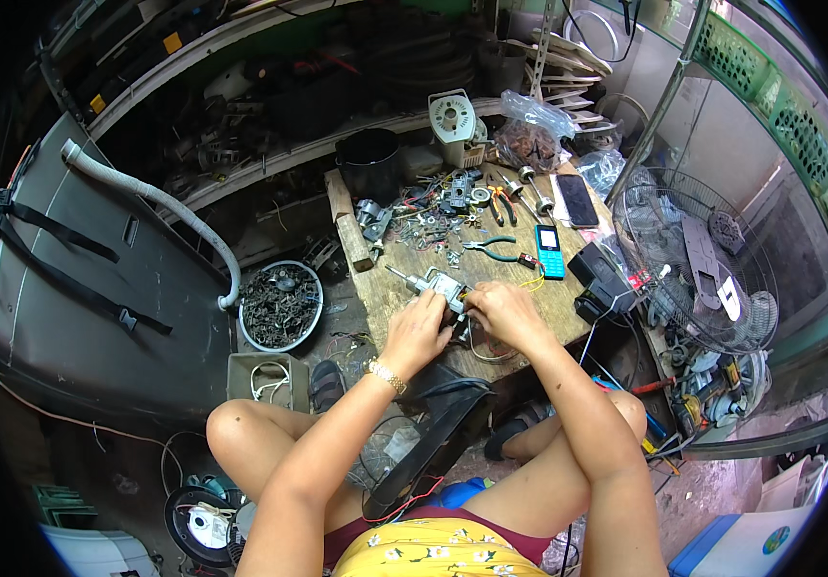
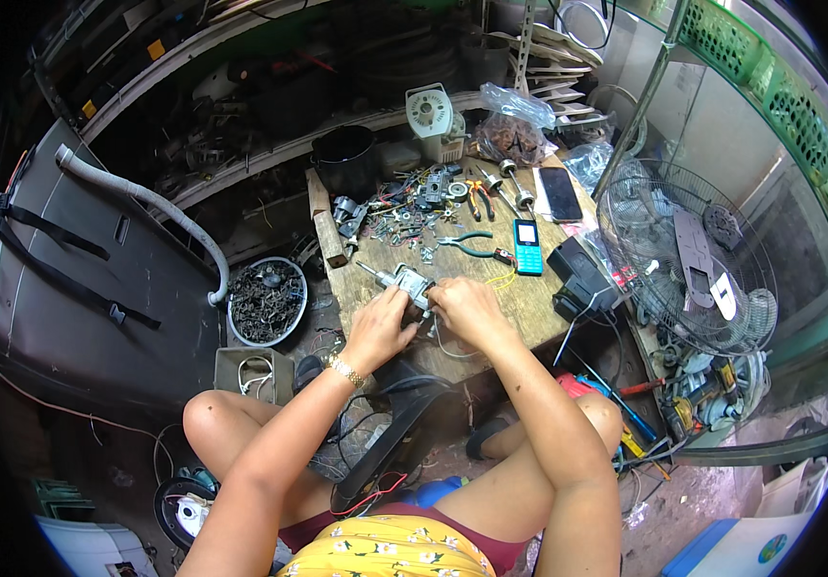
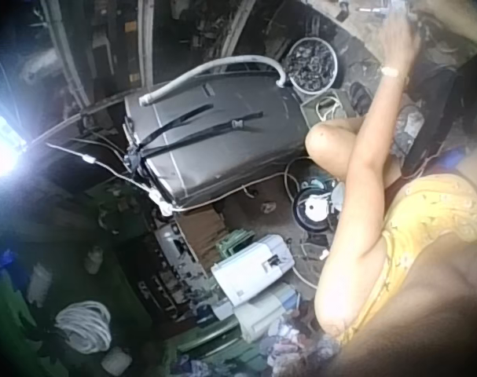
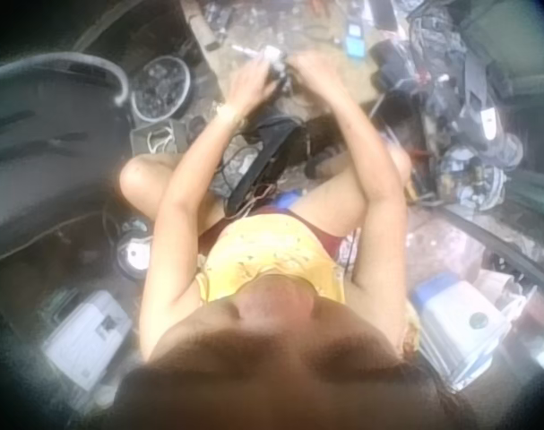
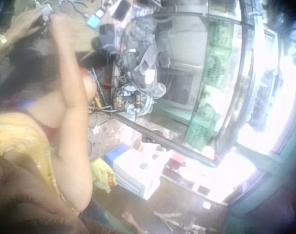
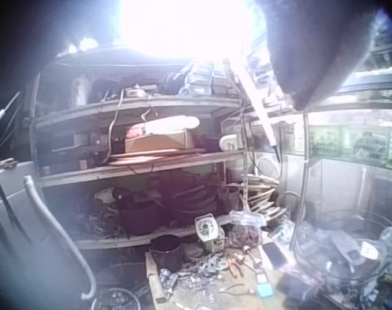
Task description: The person sits on the floor in a cluttered workshop and repairs a small electric motor. They use a screwdriver to adjust internal components and a multimeter to test electrical connections on the motor's wires.
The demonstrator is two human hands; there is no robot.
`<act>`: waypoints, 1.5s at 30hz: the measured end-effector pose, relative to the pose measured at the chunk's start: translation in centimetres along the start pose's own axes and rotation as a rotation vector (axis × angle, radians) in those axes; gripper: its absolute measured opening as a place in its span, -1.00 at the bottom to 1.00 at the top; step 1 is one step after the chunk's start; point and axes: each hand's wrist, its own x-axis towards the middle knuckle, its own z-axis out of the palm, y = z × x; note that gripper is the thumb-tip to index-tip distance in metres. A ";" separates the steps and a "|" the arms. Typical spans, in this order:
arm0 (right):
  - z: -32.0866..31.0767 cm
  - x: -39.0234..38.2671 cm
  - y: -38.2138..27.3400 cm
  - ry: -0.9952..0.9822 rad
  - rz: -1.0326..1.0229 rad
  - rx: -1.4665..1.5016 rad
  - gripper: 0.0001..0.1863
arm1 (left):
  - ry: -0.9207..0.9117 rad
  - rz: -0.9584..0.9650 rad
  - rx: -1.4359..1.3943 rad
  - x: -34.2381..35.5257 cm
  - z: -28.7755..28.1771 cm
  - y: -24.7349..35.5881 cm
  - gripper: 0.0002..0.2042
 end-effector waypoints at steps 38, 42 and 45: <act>2.3 -1.0 1.8 0.219 -0.192 0.092 -0.86 | -0.113 -0.313 -0.017 -1.1 0.8 2.8 -0.75; 1.8 -1.4 2.0 0.213 -0.206 0.176 -0.87 | -0.067 -0.248 -0.051 -0.6 0.1 3.1 -0.79; 1.6 -1.4 1.9 0.200 -0.200 0.198 -0.87 | 0.002 -0.163 -0.091 -0.4 0.1 2.7 -0.79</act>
